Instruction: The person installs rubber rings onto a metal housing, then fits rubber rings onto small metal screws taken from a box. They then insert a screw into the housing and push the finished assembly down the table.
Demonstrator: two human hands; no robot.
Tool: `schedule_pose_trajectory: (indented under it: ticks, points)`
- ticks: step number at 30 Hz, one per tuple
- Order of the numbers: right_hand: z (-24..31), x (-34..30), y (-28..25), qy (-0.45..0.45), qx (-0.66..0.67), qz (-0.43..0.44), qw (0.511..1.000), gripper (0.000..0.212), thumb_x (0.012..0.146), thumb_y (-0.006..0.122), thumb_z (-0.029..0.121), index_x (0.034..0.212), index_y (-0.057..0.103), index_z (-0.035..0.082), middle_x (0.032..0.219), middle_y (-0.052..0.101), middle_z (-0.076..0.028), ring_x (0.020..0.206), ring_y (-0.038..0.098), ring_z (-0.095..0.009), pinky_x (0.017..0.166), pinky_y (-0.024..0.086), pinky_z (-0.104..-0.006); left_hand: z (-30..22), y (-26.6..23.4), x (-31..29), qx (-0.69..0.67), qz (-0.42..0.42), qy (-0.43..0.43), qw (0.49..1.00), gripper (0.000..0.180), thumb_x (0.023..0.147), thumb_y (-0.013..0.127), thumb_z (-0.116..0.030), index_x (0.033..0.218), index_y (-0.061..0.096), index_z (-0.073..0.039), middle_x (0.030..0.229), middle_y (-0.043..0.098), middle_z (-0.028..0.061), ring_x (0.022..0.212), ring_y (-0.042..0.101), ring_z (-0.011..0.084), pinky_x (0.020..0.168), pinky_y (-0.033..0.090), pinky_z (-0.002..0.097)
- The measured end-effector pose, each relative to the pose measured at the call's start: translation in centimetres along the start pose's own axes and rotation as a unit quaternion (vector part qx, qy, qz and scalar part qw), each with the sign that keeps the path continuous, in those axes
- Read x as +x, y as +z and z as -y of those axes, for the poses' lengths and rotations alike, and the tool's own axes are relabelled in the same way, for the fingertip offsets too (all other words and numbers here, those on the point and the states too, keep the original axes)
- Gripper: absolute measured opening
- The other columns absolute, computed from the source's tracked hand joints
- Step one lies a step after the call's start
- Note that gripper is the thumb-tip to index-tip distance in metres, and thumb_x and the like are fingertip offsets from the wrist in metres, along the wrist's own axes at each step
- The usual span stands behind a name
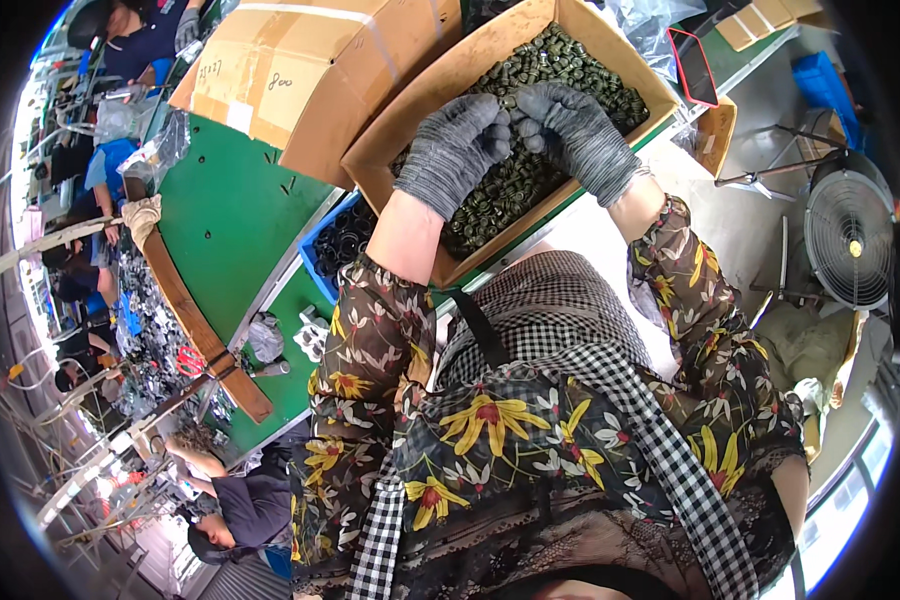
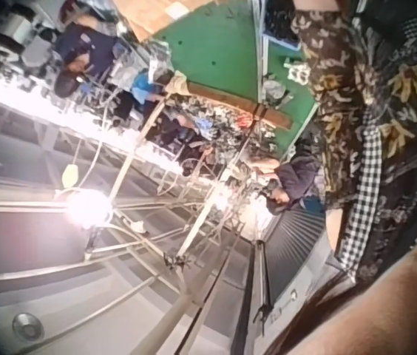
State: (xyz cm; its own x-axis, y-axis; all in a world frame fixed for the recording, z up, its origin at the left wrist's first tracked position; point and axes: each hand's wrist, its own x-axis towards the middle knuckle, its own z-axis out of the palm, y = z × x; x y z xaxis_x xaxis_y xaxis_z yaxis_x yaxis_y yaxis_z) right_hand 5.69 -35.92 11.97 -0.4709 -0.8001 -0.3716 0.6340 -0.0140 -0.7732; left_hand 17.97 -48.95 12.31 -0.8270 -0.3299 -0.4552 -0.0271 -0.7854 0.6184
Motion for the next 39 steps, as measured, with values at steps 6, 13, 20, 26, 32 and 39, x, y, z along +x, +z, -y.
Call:
schedule_pose_trajectory:
  ticks: [6,13,20,26,32,39]
  points:
    - [-0.1,0.4,0.7,0.005,-0.001,-0.014,1.0,0.022,0.09,0.061,0.016,0.104,0.063,-0.001,0.083,0.065,-0.005,0.072,0.062,-0.011,0.063,0.054,-0.021,-0.9,0.8,-0.6,0.002,-0.019,0.028,0.999,0.016,0.085,0.067,-0.013,0.096,0.061,-0.002,0.084,0.062,0.0077,0.07,0.058,0.0159,0.062,0.052,0.0274]
    - [-0.8,1.1,1.0,0.013,0.066,0.007,0.998,0.02,0.091,0.06,0.015,0.103,0.062,-0.001,0.084,0.064,-0.006,0.072,0.062,-0.011,0.063,0.054,-0.0204,-1.7,1.8,-1.2,0.136,-0.073,0.116,0.981,0.017,0.087,0.065,-0.012,0.101,0.063,-0.003,0.081,0.064,0.0053,0.068,0.061,0.013,0.059,0.053,0.0275]
    - [-0.8,0.7,3.6,0.072,0.231,0.02,0.97,0.015,0.089,0.061,0.012,0.097,0.059,-0.001,0.079,0.061,-0.006,0.066,0.059,-0.012,0.058,0.052,-0.0193,-2.9,1.1,-1.7,0.466,-0.11,0.312,0.821,0.018,0.086,0.066,-0.013,0.098,0.066,0.0,0.082,0.067,0.006,0.068,0.062,0.0112,0.063,0.052,0.0248]
    - [-0.3,0.2,4.8,-0.038,0.043,-0.018,0.998,0.017,0.088,0.064,0.014,0.095,0.061,-0.001,0.079,0.063,-0.007,0.067,0.06,-0.011,0.059,0.053,-0.0211,-3.8,1.4,-2.7,0.632,-0.133,0.384,0.659,0.019,0.085,0.066,-0.011,0.1,0.067,0.0,0.086,0.07,0.007,0.074,0.065,0.0105,0.066,0.053,0.0237]
    - [0.4,0.2,4.7,-0.123,-0.166,-0.005,0.979,0.019,0.087,0.066,0.018,0.091,0.062,0.0,0.075,0.064,-0.005,0.064,0.06,-0.009,0.059,0.053,-0.022,-5.4,1.2,-3.4,0.603,-0.104,0.26,0.747,0.021,0.087,0.063,-0.009,0.105,0.066,0.001,0.09,0.069,0.0089,0.077,0.066,0.0123,0.07,0.055,0.0251]
    - [1.6,0.4,4.9,-0.137,-0.236,0.045,0.961,0.019,0.088,0.065,0.019,0.09,0.061,0.0,0.075,0.064,-0.005,0.063,0.06,-0.008,0.059,0.052,-0.0212,-6.0,1.8,-4.6,0.446,-0.075,0.196,0.87,0.024,0.087,0.061,-0.004,0.11,0.064,0.002,0.094,0.068,0.0101,0.081,0.066,0.0146,0.075,0.055,0.0257]
